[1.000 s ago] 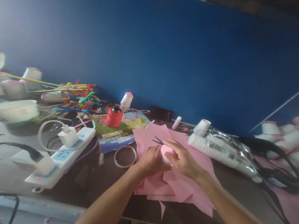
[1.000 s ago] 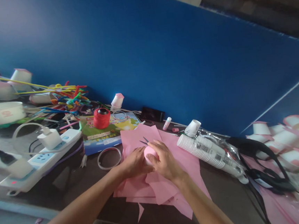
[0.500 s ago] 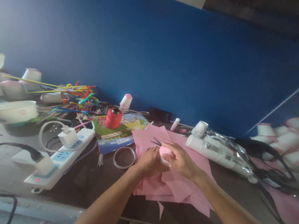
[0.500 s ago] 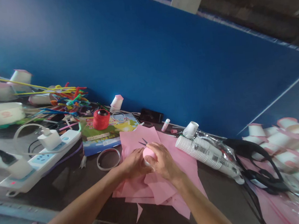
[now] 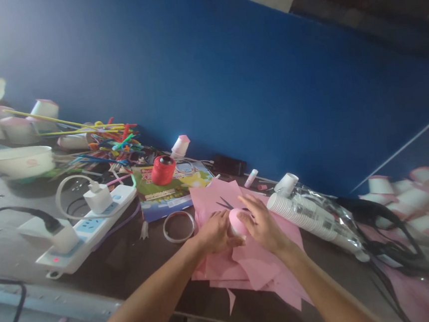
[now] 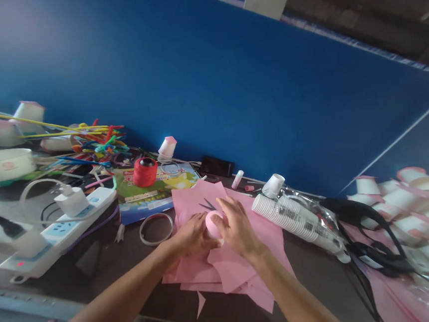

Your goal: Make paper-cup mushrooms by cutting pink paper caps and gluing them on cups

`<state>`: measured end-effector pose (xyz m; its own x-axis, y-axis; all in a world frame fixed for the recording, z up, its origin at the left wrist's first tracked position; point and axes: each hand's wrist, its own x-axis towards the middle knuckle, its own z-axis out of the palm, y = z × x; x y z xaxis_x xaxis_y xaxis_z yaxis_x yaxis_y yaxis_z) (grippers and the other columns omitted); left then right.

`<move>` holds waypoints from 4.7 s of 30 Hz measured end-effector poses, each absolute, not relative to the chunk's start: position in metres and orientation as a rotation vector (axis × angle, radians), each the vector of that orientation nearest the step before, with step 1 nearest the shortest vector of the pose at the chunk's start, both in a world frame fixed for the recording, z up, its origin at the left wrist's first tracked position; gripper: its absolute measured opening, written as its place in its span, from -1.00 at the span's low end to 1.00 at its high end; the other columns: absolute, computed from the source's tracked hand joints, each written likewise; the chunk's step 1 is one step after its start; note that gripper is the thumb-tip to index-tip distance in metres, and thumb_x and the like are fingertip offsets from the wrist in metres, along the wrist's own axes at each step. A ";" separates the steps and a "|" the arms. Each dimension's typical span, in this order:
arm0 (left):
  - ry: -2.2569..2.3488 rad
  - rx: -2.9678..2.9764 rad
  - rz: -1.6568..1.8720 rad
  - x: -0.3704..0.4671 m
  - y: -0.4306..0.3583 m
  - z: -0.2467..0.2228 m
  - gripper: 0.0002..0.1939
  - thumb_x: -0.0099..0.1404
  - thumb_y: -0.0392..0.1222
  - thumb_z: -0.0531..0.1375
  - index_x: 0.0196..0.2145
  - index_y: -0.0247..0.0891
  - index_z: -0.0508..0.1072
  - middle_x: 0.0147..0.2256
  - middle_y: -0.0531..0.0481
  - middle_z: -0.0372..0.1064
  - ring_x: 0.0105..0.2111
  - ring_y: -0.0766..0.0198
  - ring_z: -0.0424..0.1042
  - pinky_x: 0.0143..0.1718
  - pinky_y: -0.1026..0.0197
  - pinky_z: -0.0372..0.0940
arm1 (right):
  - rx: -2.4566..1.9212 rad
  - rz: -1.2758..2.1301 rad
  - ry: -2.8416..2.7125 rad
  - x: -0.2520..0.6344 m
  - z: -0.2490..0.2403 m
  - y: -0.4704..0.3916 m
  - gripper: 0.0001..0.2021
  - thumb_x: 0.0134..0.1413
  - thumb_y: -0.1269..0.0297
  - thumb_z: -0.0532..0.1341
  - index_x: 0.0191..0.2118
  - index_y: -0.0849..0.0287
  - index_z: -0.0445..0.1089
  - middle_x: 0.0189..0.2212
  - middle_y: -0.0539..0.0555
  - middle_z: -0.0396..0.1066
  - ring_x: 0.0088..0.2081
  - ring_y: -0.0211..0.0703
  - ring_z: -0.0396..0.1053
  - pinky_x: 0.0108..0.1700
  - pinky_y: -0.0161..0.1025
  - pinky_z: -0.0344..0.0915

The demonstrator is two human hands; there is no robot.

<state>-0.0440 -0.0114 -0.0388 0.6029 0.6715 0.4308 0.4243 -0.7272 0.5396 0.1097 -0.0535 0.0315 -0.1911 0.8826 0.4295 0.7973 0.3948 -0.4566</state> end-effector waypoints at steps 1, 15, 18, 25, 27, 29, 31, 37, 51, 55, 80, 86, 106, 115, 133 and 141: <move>0.879 2.465 0.889 -0.044 -0.012 -0.039 -0.46 -0.02 0.10 0.26 -0.17 -0.31 0.31 -0.24 -0.14 0.35 -0.22 0.04 0.36 -0.15 0.05 0.22 | -1.443 0.116 -2.053 0.108 0.028 -0.053 -0.55 0.12 0.12 0.08 0.10 0.17 0.25 0.07 0.21 0.27 0.14 0.11 0.12 0.15 0.12 0.04; 0.860 2.474 0.883 -0.043 -0.009 -0.041 -0.41 -0.02 0.12 0.23 -0.13 -0.33 0.26 -0.21 -0.16 0.34 -0.19 0.01 0.35 -0.13 0.01 0.21 | -1.624 0.027 -2.162 0.097 0.024 -0.058 -0.65 0.10 0.23 0.09 0.01 0.16 0.29 0.02 0.14 0.33 0.10 0.01 0.19 0.18 0.18 -0.14; 0.854 2.478 0.866 -0.044 -0.010 -0.041 -0.42 -0.01 0.10 0.24 -0.13 -0.33 0.26 -0.22 -0.16 0.34 -0.20 0.01 0.35 -0.13 0.01 0.20 | -1.627 0.033 -2.156 0.096 0.025 -0.059 -0.66 0.09 0.23 0.09 0.00 0.14 0.29 0.01 0.13 0.34 0.09 -0.01 0.20 0.19 0.20 -0.18; 0.860 2.484 0.871 -0.043 -0.009 -0.044 -0.46 -0.02 0.11 0.24 -0.18 -0.32 0.31 -0.26 -0.11 0.34 -0.23 0.06 0.35 -0.12 0.03 0.19 | -1.653 0.048 -2.160 0.097 0.023 -0.057 -0.65 0.09 0.20 0.10 0.00 0.14 0.30 0.01 0.11 0.35 0.10 0.01 0.19 0.20 0.20 -0.20; 0.877 2.487 0.869 -0.043 -0.009 -0.045 -0.48 -0.03 0.12 0.25 -0.22 -0.32 0.32 -0.27 -0.12 0.34 -0.24 0.05 0.35 -0.13 0.03 0.20 | -1.659 0.063 -2.159 0.098 0.024 -0.056 -0.62 0.09 0.16 0.09 0.03 0.16 0.29 0.03 0.13 0.33 0.13 0.06 0.15 0.19 0.19 -0.18; 0.891 2.488 0.872 -0.044 -0.010 -0.044 -0.47 -0.03 0.13 0.25 -0.23 -0.34 0.33 -0.27 -0.15 0.34 -0.23 0.03 0.34 -0.13 0.02 0.20 | -1.655 0.071 -2.141 0.100 0.026 -0.056 -0.55 0.10 0.10 0.07 0.08 0.19 0.24 0.07 0.17 0.28 0.15 0.09 0.12 0.18 0.19 -0.14; 0.879 2.485 0.875 -0.044 -0.011 -0.042 -0.44 -0.02 0.15 0.23 -0.20 -0.35 0.32 -0.24 -0.17 0.34 -0.22 0.02 0.34 -0.13 0.01 0.21 | -1.644 0.068 -2.108 0.101 0.030 -0.056 -0.50 0.12 0.05 0.04 0.11 0.23 0.20 0.10 0.21 0.23 0.16 0.10 0.09 0.18 0.16 -0.10; 0.892 2.449 0.873 -0.045 -0.013 -0.036 -0.50 0.00 0.07 0.24 -0.20 -0.34 0.33 -0.28 -0.14 0.34 -0.26 0.06 0.35 -0.17 0.04 0.22 | -1.678 -0.002 -2.089 0.095 0.032 -0.054 -0.50 0.15 0.07 0.01 0.09 0.30 0.24 0.04 0.25 0.29 0.14 0.11 0.12 0.17 0.12 -0.05; 0.871 2.532 0.867 -0.045 -0.012 -0.039 -0.52 0.01 0.16 0.20 -0.29 -0.33 0.38 -0.28 -0.13 0.32 -0.25 0.08 0.32 -0.14 0.04 0.21 | -1.726 -0.154 -2.034 0.087 0.011 -0.049 -0.48 0.02 0.16 0.17 0.10 0.27 0.18 -0.01 0.25 0.36 0.06 0.00 0.26 0.21 0.15 -0.19; 0.896 2.548 0.863 -0.044 -0.011 -0.041 -0.50 0.01 0.18 0.20 -0.28 -0.33 0.38 -0.27 -0.14 0.32 -0.23 0.06 0.32 -0.14 0.03 0.21 | -1.732 -0.071 -2.033 0.088 0.012 -0.049 -0.48 0.03 0.15 0.15 0.10 0.28 0.18 -0.02 0.27 0.37 0.06 0.02 0.27 0.21 0.17 -0.23; 0.890 2.456 0.849 -0.042 -0.011 -0.038 -0.47 -0.06 0.05 0.28 -0.19 -0.32 0.33 -0.23 -0.15 0.34 -0.21 0.03 0.34 -0.13 0.04 0.20 | -1.656 0.197 -2.037 0.101 0.028 -0.059 -0.62 0.10 0.15 0.09 0.01 0.16 0.35 -0.02 0.15 0.37 0.09 0.08 0.20 0.12 0.07 0.08; 0.880 2.418 0.856 -0.044 -0.012 -0.038 -0.45 -0.05 0.06 0.27 -0.16 -0.33 0.34 -0.25 -0.15 0.36 -0.24 0.02 0.35 -0.15 0.02 0.21 | -1.594 0.274 -1.965 0.109 0.027 -0.060 -0.52 0.08 0.03 0.09 0.06 0.17 0.29 0.05 0.20 0.30 0.14 0.10 0.13 0.18 0.14 -0.07; 0.328 0.865 0.887 -0.067 0.001 -0.004 -0.42 0.14 0.22 0.10 -0.11 -0.35 0.31 -0.04 -0.26 0.31 -0.04 0.05 0.32 0.03 -0.05 0.18 | -0.899 1.253 -0.935 0.133 -0.004 -0.051 -0.58 0.11 -0.03 -0.03 -0.18 0.16 0.40 -0.26 0.16 0.46 -0.20 -0.02 0.42 -0.02 0.06 0.25; 0.329 0.755 0.857 -0.065 -0.002 -0.004 -0.44 0.20 0.22 0.02 -0.13 -0.37 0.33 -0.14 -0.23 0.35 -0.16 0.11 0.38 0.03 -0.10 0.19 | -0.816 1.263 -1.086 0.121 -0.013 -0.062 -0.68 0.03 0.18 0.15 -0.07 0.13 0.33 -0.20 0.12 0.41 -0.24 -0.11 0.38 -0.08 -0.06 0.25; 0.273 0.619 0.748 -0.065 -0.007 0.004 -0.34 0.15 0.27 0.02 -0.21 -0.49 0.38 -0.34 -0.26 0.42 -0.38 0.14 0.42 -0.33 0.17 0.24 | -0.648 1.417 -1.160 0.119 -0.009 -0.066 -0.65 0.00 0.15 0.19 -0.09 0.16 0.38 -0.23 0.14 0.40 -0.26 -0.09 0.33 -0.14 -0.12 0.22; 0.366 0.694 0.582 -0.061 -0.011 -0.004 -0.30 0.11 0.30 0.05 -0.14 -0.47 0.36 -0.40 -0.20 0.42 -0.48 0.17 0.42 -0.46 0.20 0.24 | -0.591 1.411 -0.846 0.123 -0.011 -0.057 -0.58 0.04 -0.03 0.09 -0.08 0.13 0.37 -0.09 0.15 0.39 -0.03 -0.01 0.29 0.10 -0.01 0.07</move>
